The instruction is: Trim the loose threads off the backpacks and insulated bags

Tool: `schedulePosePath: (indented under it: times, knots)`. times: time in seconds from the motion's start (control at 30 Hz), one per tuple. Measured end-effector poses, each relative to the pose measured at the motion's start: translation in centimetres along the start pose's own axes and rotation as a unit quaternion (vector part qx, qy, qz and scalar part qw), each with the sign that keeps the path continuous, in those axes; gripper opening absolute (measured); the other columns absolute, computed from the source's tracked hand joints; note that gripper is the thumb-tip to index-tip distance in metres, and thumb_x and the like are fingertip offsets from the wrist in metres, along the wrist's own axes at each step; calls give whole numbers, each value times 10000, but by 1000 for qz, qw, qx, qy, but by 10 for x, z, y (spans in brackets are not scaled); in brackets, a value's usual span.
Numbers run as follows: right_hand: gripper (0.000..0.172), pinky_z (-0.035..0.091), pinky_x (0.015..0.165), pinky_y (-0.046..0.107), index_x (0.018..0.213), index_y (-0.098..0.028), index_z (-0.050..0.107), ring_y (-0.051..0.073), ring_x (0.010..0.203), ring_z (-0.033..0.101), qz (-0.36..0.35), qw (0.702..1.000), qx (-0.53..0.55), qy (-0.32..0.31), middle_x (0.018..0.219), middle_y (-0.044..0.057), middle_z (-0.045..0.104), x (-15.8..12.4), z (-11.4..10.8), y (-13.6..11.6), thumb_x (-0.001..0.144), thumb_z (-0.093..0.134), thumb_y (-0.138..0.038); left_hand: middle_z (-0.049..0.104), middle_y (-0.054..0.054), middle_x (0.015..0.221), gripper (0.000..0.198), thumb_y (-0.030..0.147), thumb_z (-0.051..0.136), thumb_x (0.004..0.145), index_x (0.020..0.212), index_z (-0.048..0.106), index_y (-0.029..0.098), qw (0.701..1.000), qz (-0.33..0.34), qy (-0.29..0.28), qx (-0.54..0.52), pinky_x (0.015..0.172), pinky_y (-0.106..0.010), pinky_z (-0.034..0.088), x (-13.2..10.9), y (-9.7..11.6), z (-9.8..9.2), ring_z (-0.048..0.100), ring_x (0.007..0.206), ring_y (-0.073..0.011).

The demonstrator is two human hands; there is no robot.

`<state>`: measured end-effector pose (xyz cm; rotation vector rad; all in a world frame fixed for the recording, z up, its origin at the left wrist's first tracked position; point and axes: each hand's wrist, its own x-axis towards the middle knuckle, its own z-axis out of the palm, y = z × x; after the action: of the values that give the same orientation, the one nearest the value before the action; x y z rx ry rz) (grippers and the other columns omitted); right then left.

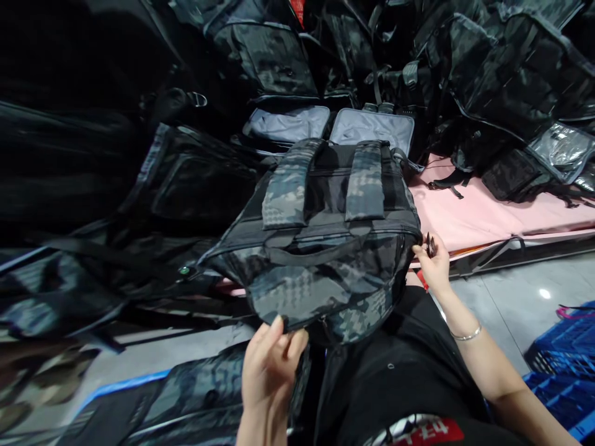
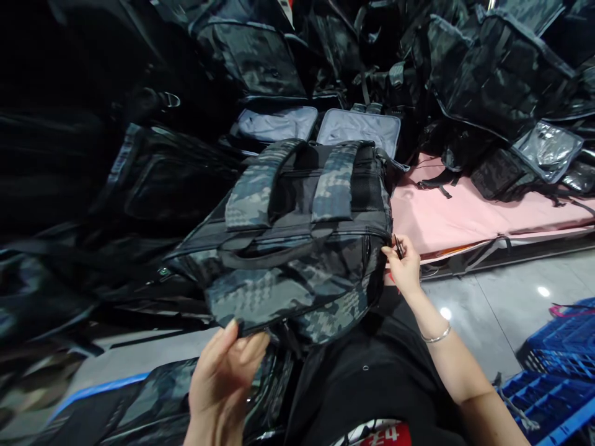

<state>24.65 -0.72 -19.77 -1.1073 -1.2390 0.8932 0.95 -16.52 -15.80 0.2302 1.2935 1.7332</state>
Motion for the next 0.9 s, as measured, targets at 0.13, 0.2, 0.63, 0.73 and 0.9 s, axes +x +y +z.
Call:
schedulePosePath:
  times: [0.13, 0.2, 0.63, 0.73, 0.9]
  knots:
    - [175, 351, 552, 223, 788, -204, 488, 110, 572, 397, -12, 1000, 3, 5, 632, -46, 441, 3, 7, -13, 745, 603, -328, 657, 9, 676, 398, 406, 807, 521, 653, 519, 166, 995, 74, 31, 57, 683, -264, 522, 11, -12, 8, 630, 682, -135]
    - [176, 354, 557, 224, 791, -202, 482, 111, 577, 402, -17, 1000, -2, 10, 645, -42, 448, 1, 6, -12, 754, 596, -331, 682, -3, 735, 393, 434, 794, 540, 670, 537, 165, 992, 91, 36, 85, 782, -293, 515, 13, -23, 9, 651, 771, -156]
    - [78, 429, 634, 270, 795, -218, 545, 157, 708, 528, -124, 983, -117, 68, 792, 35, 542, -64, 16, -12, 805, 581, -286, 530, 41, 468, 492, 404, 759, 620, 502, 343, 169, 997, 24, -41, 61, 423, -215, 360, 5, -28, 24, 470, 398, -80]
    - [95, 439, 590, 252, 818, -224, 593, 151, 666, 557, -135, 969, -149, -141, 737, 26, 586, -99, 38, -8, 802, 586, -317, 532, 38, 491, 510, 398, 764, 616, 504, 321, 169, 997, 10, -35, 65, 403, -206, 319, 0, -29, 27, 429, 390, -64]
    - [157, 378, 508, 205, 752, -215, 585, 106, 609, 563, -175, 922, -280, -201, 707, -4, 608, -114, 59, 8, 858, 485, -272, 445, 64, 445, 543, 400, 767, 614, 511, 285, 173, 996, -19, -26, 86, 404, -195, 295, -5, -28, 25, 388, 397, -54]
